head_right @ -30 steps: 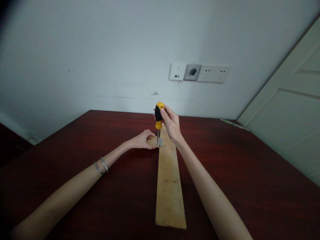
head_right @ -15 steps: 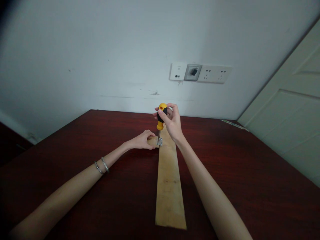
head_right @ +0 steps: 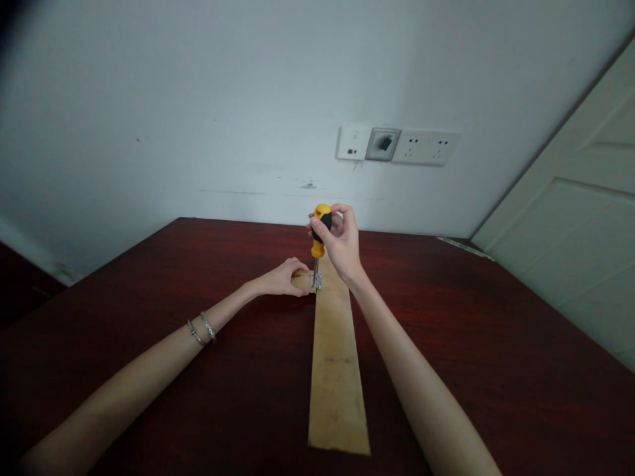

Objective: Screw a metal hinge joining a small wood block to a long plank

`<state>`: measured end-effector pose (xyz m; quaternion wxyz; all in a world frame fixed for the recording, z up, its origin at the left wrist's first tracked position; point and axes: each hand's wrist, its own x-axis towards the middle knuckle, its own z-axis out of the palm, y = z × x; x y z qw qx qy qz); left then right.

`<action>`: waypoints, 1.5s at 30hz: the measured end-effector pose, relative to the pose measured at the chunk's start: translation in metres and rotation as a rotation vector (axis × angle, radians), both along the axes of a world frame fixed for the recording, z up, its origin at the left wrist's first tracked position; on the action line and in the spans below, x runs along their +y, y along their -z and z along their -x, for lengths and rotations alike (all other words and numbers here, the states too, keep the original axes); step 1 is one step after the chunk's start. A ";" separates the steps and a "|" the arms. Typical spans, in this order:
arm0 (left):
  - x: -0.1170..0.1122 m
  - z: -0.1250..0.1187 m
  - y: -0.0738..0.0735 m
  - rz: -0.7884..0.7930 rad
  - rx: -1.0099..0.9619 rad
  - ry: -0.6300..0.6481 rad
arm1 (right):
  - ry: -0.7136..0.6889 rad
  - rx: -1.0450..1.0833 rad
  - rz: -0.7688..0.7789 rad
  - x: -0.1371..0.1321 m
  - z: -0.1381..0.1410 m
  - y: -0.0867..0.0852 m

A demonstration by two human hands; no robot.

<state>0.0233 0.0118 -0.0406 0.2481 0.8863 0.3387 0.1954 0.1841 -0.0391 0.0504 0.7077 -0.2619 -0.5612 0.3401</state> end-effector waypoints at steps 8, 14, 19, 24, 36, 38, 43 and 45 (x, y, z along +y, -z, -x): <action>-0.001 0.000 -0.002 0.008 0.012 0.000 | 0.024 -0.010 -0.018 -0.001 0.001 0.000; -0.001 0.000 -0.003 0.014 0.017 -0.006 | 0.036 -0.006 -0.025 -0.001 0.001 -0.001; -0.003 0.000 -0.005 0.021 0.020 -0.009 | 0.054 0.006 -0.030 -0.001 0.001 -0.002; -0.002 -0.001 -0.004 0.017 0.015 0.008 | 0.077 -0.032 -0.048 -0.002 0.003 -0.001; -0.003 -0.001 -0.005 0.009 0.002 0.002 | 0.057 -0.026 -0.059 -0.003 0.005 0.001; -0.003 -0.001 -0.005 0.011 0.004 0.002 | 0.064 -0.032 -0.055 -0.003 0.005 0.001; -0.002 0.000 -0.004 0.015 -0.005 0.004 | 0.068 -0.053 -0.034 -0.005 0.007 0.002; -0.002 0.000 -0.003 0.019 -0.011 -0.002 | 0.066 -0.059 -0.024 -0.006 0.008 0.001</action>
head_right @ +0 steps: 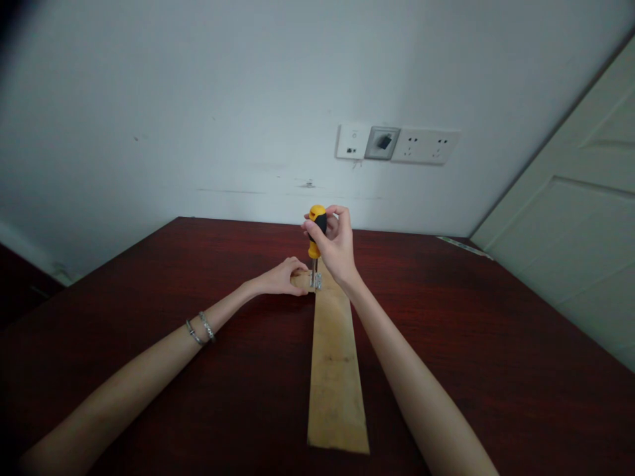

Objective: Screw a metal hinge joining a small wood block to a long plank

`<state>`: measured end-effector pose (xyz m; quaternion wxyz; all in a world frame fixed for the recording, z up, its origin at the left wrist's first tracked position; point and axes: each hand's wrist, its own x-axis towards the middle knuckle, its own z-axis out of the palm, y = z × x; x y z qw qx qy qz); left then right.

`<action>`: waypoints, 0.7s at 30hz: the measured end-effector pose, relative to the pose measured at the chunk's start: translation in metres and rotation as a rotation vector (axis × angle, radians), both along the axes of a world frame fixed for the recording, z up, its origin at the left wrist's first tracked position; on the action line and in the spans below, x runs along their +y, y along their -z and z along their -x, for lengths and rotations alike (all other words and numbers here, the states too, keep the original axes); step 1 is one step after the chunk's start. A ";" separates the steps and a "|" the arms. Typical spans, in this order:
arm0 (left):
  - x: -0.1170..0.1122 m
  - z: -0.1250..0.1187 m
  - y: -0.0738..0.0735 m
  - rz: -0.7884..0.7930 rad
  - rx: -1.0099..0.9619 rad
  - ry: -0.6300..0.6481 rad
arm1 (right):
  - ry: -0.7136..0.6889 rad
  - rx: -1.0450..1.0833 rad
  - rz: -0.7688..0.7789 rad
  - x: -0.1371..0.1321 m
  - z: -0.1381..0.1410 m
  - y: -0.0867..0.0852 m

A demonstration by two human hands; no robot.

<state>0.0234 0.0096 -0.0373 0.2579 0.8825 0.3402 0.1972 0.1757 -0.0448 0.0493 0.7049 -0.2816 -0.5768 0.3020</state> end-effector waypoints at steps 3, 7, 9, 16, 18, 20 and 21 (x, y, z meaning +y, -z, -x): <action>0.000 0.000 0.000 0.005 -0.003 -0.012 | -0.011 -0.003 0.003 -0.001 0.001 -0.001; -0.002 0.000 -0.002 -0.006 0.000 -0.001 | -0.001 0.001 -0.007 -0.001 0.001 -0.001; -0.002 -0.001 -0.003 -0.007 0.006 -0.002 | -0.010 0.014 -0.005 0.000 -0.001 0.000; -0.001 0.000 -0.001 0.003 0.005 -0.008 | -0.163 -0.006 0.008 0.003 -0.011 0.002; -0.001 0.000 0.000 0.004 -0.003 -0.008 | -0.123 -0.044 0.012 0.003 -0.011 0.001; 0.000 0.000 0.000 0.007 -0.009 -0.006 | -0.069 -0.054 -0.003 0.003 -0.010 0.001; 0.000 0.000 0.000 0.010 -0.012 -0.005 | -0.043 -0.054 -0.015 0.003 -0.009 0.000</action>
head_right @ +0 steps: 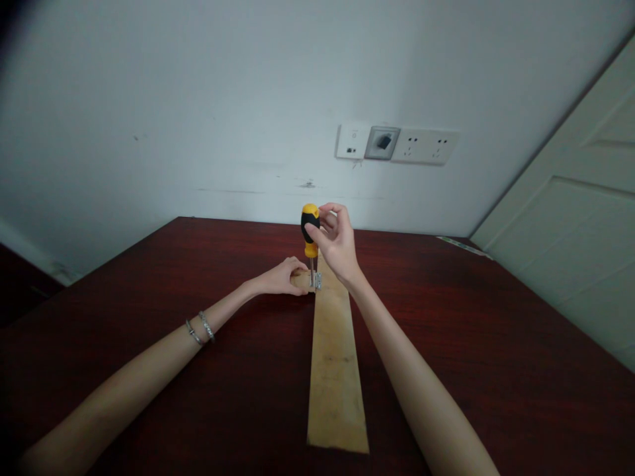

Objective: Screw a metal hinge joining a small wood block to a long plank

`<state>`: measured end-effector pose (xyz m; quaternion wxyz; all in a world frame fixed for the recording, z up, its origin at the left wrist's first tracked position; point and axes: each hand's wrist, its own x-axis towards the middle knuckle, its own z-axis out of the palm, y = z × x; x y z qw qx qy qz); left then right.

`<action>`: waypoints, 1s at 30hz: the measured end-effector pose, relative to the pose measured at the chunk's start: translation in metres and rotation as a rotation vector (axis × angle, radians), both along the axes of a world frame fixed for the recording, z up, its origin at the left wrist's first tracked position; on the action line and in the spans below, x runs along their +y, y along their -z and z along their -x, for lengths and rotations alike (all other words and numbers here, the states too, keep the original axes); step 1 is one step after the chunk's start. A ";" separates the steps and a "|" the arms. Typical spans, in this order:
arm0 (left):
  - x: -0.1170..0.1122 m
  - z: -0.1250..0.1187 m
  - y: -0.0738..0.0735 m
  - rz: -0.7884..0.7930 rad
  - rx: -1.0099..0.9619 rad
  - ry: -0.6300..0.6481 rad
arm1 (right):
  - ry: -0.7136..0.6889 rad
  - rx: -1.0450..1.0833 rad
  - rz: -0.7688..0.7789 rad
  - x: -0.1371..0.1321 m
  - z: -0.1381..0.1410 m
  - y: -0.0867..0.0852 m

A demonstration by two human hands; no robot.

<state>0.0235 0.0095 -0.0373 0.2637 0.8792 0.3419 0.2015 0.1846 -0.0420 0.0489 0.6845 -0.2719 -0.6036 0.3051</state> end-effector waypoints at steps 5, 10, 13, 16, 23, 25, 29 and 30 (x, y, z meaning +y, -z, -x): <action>-0.002 0.000 -0.003 -0.001 -0.005 0.010 | 0.055 -0.035 0.013 0.003 0.000 0.000; -0.002 0.000 -0.003 -0.004 0.013 0.013 | 0.064 -0.037 0.038 0.003 -0.002 -0.001; -0.001 0.000 -0.002 -0.010 0.012 0.009 | 0.002 -0.026 0.039 -0.001 0.000 -0.003; -0.001 0.000 -0.002 -0.009 0.006 0.009 | -0.042 -0.028 0.035 -0.002 0.000 -0.003; 0.000 0.001 -0.001 -0.018 0.007 0.011 | -0.144 0.024 0.100 0.003 -0.004 -0.001; 0.000 0.001 0.000 -0.014 0.012 0.006 | -0.160 0.026 0.115 0.004 -0.004 -0.001; 0.000 0.000 0.000 -0.018 0.017 0.007 | -0.096 -0.004 0.085 0.006 -0.005 0.003; 0.000 0.000 -0.001 -0.021 0.019 0.009 | -0.068 -0.013 0.064 0.007 -0.006 0.003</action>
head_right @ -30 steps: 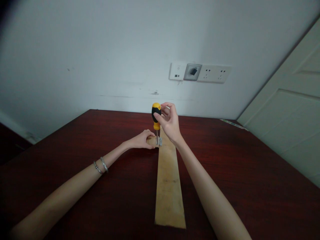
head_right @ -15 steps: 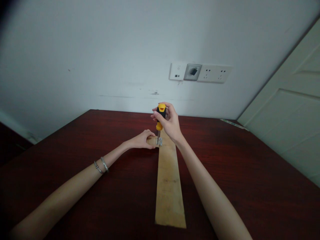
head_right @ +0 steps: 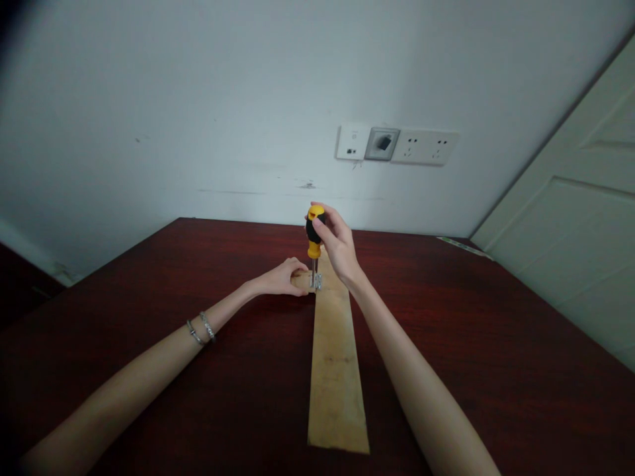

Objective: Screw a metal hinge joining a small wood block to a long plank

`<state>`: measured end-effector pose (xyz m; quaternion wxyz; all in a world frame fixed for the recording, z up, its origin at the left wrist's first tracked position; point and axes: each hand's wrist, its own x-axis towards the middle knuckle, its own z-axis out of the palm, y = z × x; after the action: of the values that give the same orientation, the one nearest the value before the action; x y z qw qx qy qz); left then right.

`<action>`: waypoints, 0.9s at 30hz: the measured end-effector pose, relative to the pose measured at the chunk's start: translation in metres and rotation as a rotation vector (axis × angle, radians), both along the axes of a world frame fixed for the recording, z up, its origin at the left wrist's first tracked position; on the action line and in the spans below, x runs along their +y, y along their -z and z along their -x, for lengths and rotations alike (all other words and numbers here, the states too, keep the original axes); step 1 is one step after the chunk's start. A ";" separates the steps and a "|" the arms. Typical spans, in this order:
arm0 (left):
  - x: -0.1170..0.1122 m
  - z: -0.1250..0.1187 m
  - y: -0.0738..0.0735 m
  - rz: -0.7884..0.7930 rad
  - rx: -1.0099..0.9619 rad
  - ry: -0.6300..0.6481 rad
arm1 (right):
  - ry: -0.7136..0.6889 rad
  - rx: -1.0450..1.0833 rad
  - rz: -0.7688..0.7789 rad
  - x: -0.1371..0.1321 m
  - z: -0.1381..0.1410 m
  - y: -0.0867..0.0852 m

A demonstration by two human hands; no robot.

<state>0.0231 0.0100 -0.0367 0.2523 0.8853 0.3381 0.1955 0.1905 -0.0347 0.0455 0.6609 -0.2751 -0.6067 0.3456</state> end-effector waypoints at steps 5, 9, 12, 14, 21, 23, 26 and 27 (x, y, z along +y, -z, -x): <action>0.000 0.000 0.000 0.001 0.011 0.007 | 0.113 -0.040 -0.087 0.000 -0.001 0.000; 0.001 0.000 0.000 -0.003 -0.002 0.009 | 0.165 -0.049 -0.142 -0.004 0.002 -0.005; 0.000 0.000 0.000 0.002 0.004 0.009 | 0.155 -0.025 -0.160 -0.007 0.005 -0.007; 0.000 0.000 -0.001 0.003 0.010 0.007 | 0.127 -0.009 -0.139 -0.009 0.007 -0.008; 0.001 -0.001 0.002 0.003 -0.008 0.000 | 0.108 -0.030 -0.091 -0.011 0.011 -0.009; 0.001 -0.001 0.003 0.007 -0.013 -0.003 | 0.110 -0.035 -0.086 -0.011 0.011 -0.009; 0.001 -0.001 0.003 0.006 -0.008 -0.003 | 0.107 -0.036 -0.096 -0.011 0.010 -0.008; 0.001 -0.001 0.003 0.005 -0.004 -0.004 | 0.105 -0.035 -0.101 -0.010 0.010 -0.008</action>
<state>0.0243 0.0112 -0.0393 0.2549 0.8837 0.3397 0.1968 0.1807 -0.0449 0.0537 0.6806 -0.2789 -0.6193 0.2745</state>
